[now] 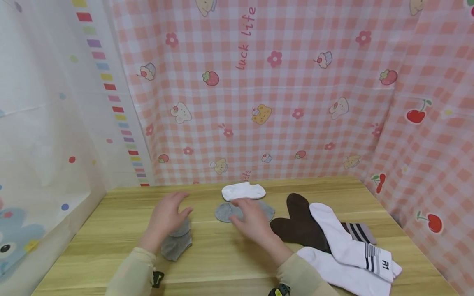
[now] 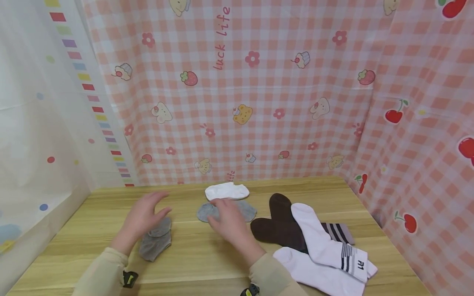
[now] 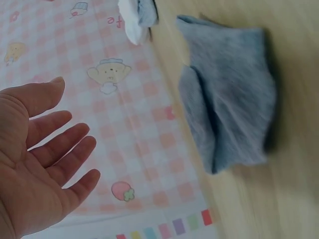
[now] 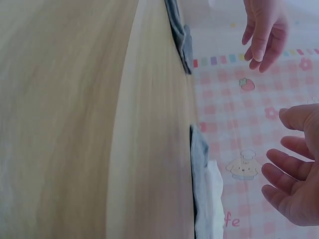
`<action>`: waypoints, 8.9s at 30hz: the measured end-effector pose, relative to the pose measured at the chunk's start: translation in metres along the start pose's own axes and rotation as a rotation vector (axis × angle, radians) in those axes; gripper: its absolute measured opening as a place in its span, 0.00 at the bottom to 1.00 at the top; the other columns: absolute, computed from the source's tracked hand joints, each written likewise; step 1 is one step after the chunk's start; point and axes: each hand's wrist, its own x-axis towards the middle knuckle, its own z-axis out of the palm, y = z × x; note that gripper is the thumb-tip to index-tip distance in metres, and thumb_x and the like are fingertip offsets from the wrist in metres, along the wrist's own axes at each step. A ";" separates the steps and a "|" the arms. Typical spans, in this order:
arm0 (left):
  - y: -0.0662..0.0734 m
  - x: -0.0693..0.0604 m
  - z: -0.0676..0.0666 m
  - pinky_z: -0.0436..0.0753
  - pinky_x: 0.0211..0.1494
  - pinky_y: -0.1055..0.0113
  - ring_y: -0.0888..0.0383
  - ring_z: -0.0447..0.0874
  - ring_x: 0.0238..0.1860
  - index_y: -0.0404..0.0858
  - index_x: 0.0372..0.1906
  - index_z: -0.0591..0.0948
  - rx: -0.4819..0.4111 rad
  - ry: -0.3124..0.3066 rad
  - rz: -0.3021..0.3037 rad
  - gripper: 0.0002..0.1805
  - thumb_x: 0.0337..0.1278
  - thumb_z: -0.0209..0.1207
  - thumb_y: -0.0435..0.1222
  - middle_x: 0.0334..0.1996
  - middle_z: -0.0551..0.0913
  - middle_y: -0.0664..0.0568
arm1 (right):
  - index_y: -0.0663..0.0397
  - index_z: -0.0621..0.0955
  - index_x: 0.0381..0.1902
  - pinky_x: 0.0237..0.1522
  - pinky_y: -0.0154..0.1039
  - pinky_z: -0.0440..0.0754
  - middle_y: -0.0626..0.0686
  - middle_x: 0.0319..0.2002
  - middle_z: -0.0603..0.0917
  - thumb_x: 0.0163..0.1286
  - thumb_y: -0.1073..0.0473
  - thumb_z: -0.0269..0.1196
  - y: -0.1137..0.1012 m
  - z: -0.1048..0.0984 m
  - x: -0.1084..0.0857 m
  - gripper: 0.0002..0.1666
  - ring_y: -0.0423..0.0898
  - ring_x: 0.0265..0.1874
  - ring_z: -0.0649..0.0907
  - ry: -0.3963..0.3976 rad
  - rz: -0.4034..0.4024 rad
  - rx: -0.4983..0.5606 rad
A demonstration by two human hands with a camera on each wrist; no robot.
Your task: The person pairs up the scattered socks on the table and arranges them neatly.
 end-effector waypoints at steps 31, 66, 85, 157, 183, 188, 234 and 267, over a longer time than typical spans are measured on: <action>-0.024 -0.035 0.007 0.80 0.49 0.44 0.41 0.82 0.45 0.31 0.48 0.83 0.243 -0.025 0.284 0.27 0.37 0.78 0.35 0.44 0.84 0.40 | 0.63 0.80 0.52 0.46 0.39 0.81 0.55 0.44 0.83 0.65 0.58 0.68 -0.031 0.038 -0.004 0.21 0.50 0.43 0.83 -0.168 0.019 0.083; -0.024 -0.035 0.024 0.78 0.31 0.57 0.56 0.74 0.26 0.36 0.30 0.81 0.182 -0.317 0.053 0.11 0.40 0.73 0.28 0.25 0.75 0.49 | 0.56 0.81 0.51 0.44 0.36 0.80 0.49 0.39 0.83 0.63 0.49 0.70 -0.045 0.065 -0.002 0.23 0.42 0.40 0.82 -0.321 0.137 0.041; -0.004 -0.034 0.031 0.70 0.26 0.61 0.59 0.64 0.20 0.42 0.16 0.70 0.107 -0.320 0.007 0.17 0.45 0.65 0.24 0.16 0.68 0.57 | 0.53 0.83 0.31 0.31 0.35 0.76 0.46 0.27 0.80 0.60 0.48 0.70 -0.053 0.075 0.005 0.15 0.41 0.28 0.77 -0.345 0.178 -0.104; 0.017 -0.005 0.007 0.85 0.40 0.68 0.59 0.84 0.34 0.23 0.46 0.81 -0.758 0.016 -0.496 0.10 0.65 0.56 0.27 0.37 0.84 0.42 | 0.55 0.80 0.39 0.37 0.42 0.78 0.48 0.31 0.80 0.69 0.62 0.64 0.003 -0.027 0.022 0.03 0.43 0.31 0.78 0.071 0.278 0.217; 0.050 0.021 0.027 0.84 0.38 0.71 0.62 0.80 0.32 0.20 0.42 0.82 -0.966 0.176 -0.453 0.09 0.57 0.60 0.20 0.34 0.84 0.41 | 0.57 0.82 0.44 0.42 0.48 0.78 0.54 0.37 0.83 0.70 0.60 0.64 0.027 -0.064 0.024 0.07 0.50 0.36 0.80 0.145 0.336 0.211; 0.053 0.024 0.031 0.85 0.38 0.71 0.61 0.81 0.32 0.21 0.43 0.82 -0.981 0.166 -0.471 0.09 0.57 0.60 0.19 0.34 0.83 0.42 | 0.56 0.82 0.45 0.42 0.48 0.79 0.55 0.39 0.84 0.71 0.60 0.64 0.034 -0.065 0.025 0.08 0.50 0.38 0.81 0.158 0.356 0.202; 0.050 0.026 0.084 0.86 0.32 0.64 0.61 0.81 0.24 0.23 0.36 0.83 -0.774 0.033 -0.528 0.08 0.47 0.60 0.21 0.26 0.84 0.46 | 0.57 0.83 0.39 0.42 0.49 0.79 0.52 0.33 0.82 0.67 0.63 0.66 0.095 -0.031 0.026 0.04 0.49 0.34 0.79 -0.004 0.336 0.029; 0.044 0.027 0.092 0.84 0.29 0.68 0.59 0.82 0.22 0.24 0.32 0.82 -0.715 -0.049 -0.546 0.06 0.48 0.58 0.19 0.23 0.83 0.47 | 0.56 0.83 0.40 0.44 0.50 0.80 0.52 0.35 0.83 0.67 0.63 0.67 0.109 -0.015 0.031 0.05 0.49 0.36 0.81 -0.085 0.363 -0.035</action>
